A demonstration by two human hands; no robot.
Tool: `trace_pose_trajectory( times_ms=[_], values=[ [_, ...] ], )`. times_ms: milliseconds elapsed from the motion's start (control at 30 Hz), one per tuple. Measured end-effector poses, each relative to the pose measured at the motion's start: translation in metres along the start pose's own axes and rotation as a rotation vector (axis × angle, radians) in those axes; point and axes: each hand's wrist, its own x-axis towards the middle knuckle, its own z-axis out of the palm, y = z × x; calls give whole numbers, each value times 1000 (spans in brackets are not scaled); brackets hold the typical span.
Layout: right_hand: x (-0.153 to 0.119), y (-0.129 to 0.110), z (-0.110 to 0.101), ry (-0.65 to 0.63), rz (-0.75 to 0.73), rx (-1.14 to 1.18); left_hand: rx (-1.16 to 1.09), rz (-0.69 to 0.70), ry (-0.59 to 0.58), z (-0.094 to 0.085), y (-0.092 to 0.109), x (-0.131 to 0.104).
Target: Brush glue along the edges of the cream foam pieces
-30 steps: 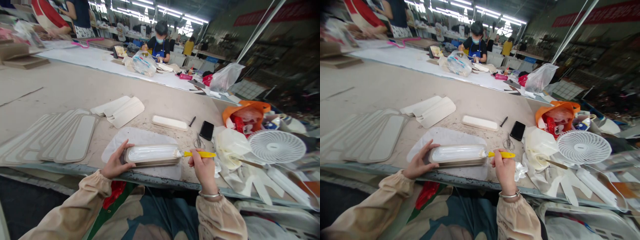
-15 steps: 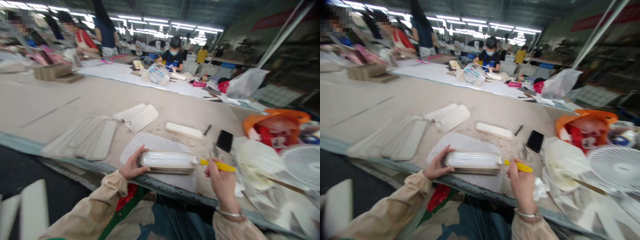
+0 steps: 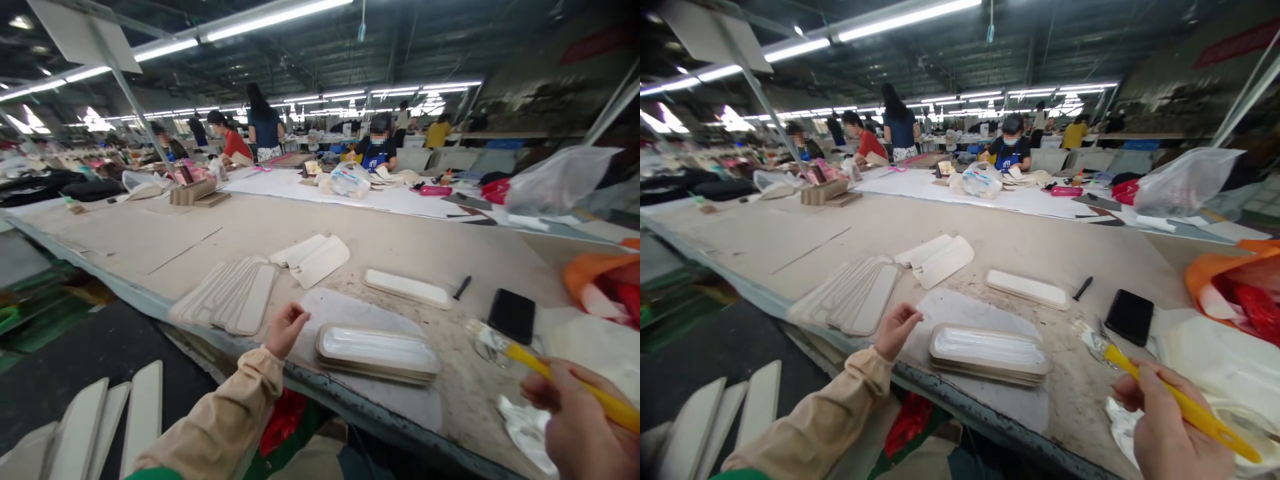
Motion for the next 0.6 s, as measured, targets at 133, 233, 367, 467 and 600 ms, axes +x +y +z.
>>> trace_pose_trajectory(
  times_ms=[133,233,367,467,600],
  values=[
    [4,-6,-1,70,74,96,170,-17,-26,-9,7,56],
    [7,-4,-5,43,117,132,368,-48,10,-8,7,94],
    [12,2,-10,25,99,166,615,-119,53,-1,-2,124],
    [14,5,-12,24,67,162,742,-198,42,3,-11,132],
    [14,5,-13,25,42,191,853,-235,20,4,-19,131]
  ],
)
